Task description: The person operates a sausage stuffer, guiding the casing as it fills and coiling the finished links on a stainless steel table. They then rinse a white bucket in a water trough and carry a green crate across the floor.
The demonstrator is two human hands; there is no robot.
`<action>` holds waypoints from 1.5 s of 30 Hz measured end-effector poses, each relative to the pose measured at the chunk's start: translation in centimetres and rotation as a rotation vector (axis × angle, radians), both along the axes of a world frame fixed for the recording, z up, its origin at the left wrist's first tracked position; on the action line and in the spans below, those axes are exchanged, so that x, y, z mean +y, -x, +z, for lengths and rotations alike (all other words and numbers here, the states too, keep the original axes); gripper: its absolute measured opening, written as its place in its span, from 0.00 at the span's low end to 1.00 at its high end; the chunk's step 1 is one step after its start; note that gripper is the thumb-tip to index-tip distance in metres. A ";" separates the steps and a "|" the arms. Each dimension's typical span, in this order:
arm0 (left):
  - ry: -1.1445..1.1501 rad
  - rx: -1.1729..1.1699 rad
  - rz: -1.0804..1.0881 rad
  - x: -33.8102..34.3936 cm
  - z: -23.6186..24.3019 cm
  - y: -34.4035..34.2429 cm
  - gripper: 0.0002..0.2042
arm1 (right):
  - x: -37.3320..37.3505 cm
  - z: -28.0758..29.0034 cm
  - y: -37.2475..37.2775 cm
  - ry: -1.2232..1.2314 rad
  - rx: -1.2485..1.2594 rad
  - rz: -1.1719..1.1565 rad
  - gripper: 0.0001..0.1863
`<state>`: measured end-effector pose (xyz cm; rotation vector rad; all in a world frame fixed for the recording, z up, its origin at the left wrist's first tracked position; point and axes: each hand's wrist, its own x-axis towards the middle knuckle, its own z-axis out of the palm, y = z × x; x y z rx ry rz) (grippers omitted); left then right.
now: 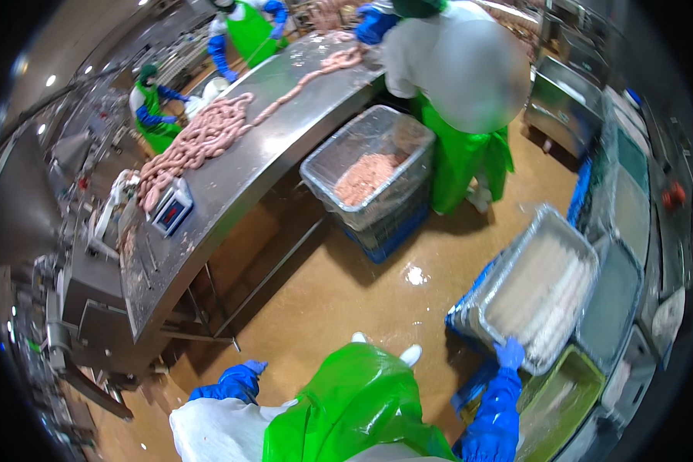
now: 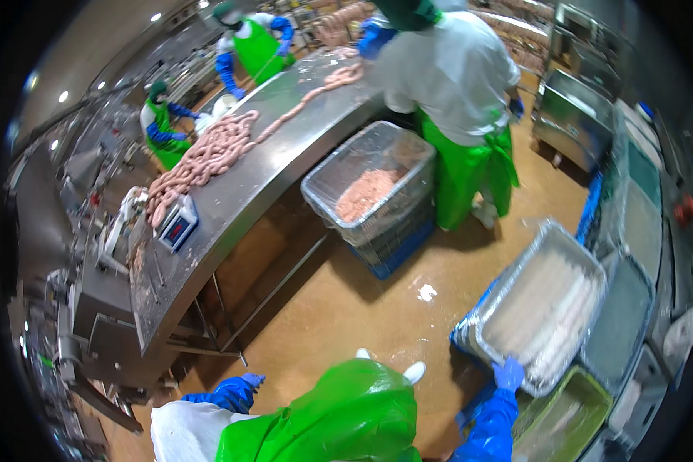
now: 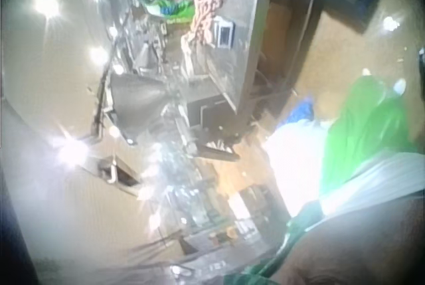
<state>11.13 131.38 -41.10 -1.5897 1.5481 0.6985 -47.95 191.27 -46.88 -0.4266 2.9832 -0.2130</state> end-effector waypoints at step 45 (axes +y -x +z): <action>-0.224 0.297 -0.090 -31.5 -7.8 -8.7 0.26 | -34.6 1.3 -24.7 0.002 -0.160 -0.420 0.21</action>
